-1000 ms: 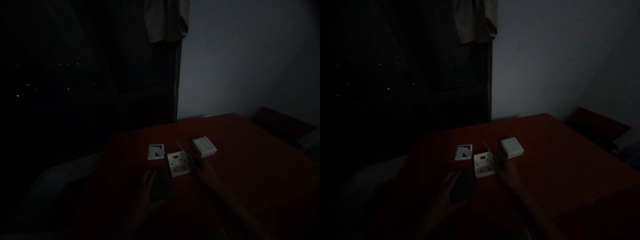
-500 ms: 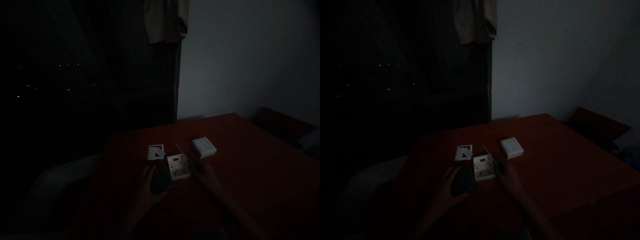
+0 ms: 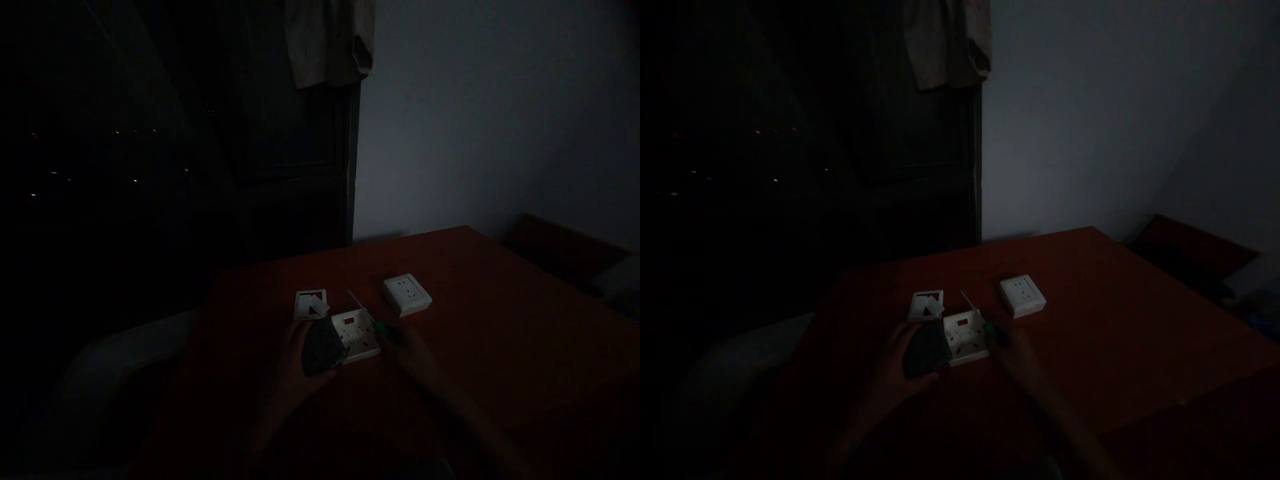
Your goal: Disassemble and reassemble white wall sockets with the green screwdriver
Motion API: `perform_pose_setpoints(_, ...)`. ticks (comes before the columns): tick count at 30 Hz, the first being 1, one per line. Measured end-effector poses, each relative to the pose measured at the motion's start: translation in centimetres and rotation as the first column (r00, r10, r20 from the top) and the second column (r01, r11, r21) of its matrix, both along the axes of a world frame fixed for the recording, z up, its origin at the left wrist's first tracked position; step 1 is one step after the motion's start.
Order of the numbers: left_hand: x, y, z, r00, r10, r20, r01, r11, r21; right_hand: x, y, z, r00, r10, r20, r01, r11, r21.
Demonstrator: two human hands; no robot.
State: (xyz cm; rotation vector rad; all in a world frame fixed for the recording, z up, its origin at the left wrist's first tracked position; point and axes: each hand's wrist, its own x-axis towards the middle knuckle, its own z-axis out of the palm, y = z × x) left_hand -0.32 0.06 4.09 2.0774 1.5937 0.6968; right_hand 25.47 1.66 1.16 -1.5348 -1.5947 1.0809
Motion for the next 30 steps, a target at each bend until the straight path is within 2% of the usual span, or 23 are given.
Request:
perform_pose_setpoints(5, 2.0, 0.7, 0.7, 0.997, -0.074, 0.003, 0.074, 0.996, -0.04, -1.0, -0.2, -0.1, 0.994, 0.052, -0.098, -0.053, 0.999, -0.01)
perform_pose_setpoints(12, 4.1, 1.9, -0.1, 0.992, -0.126, 0.033, 0.128, 0.99, -0.063, -0.9, -0.9, 0.1, 0.983, 0.03, -0.183, -0.04, 0.998, -0.054)
perform_pose_setpoints(18, 4.1, 2.3, -0.4, 0.987, -0.156, 0.033, 0.158, 0.985, -0.071, -1.1, -1.0, 0.3, 0.98, 0.022, -0.196, -0.035, 0.997, -0.065)
perform_pose_setpoints(23, 4.0, 2.5, -0.9, 0.984, -0.169, 0.047, 0.174, 0.976, -0.128, -1.3, -1.0, 0.4, 0.979, 0.029, -0.204, -0.043, 0.997, -0.065)
perform_pose_setpoints(30, 4.0, 2.2, -2.1, 0.984, -0.122, 0.13, 0.139, 0.982, -0.125, -1.2, -0.7, -0.3, 0.981, 0.042, -0.191, -0.056, 0.996, -0.071)
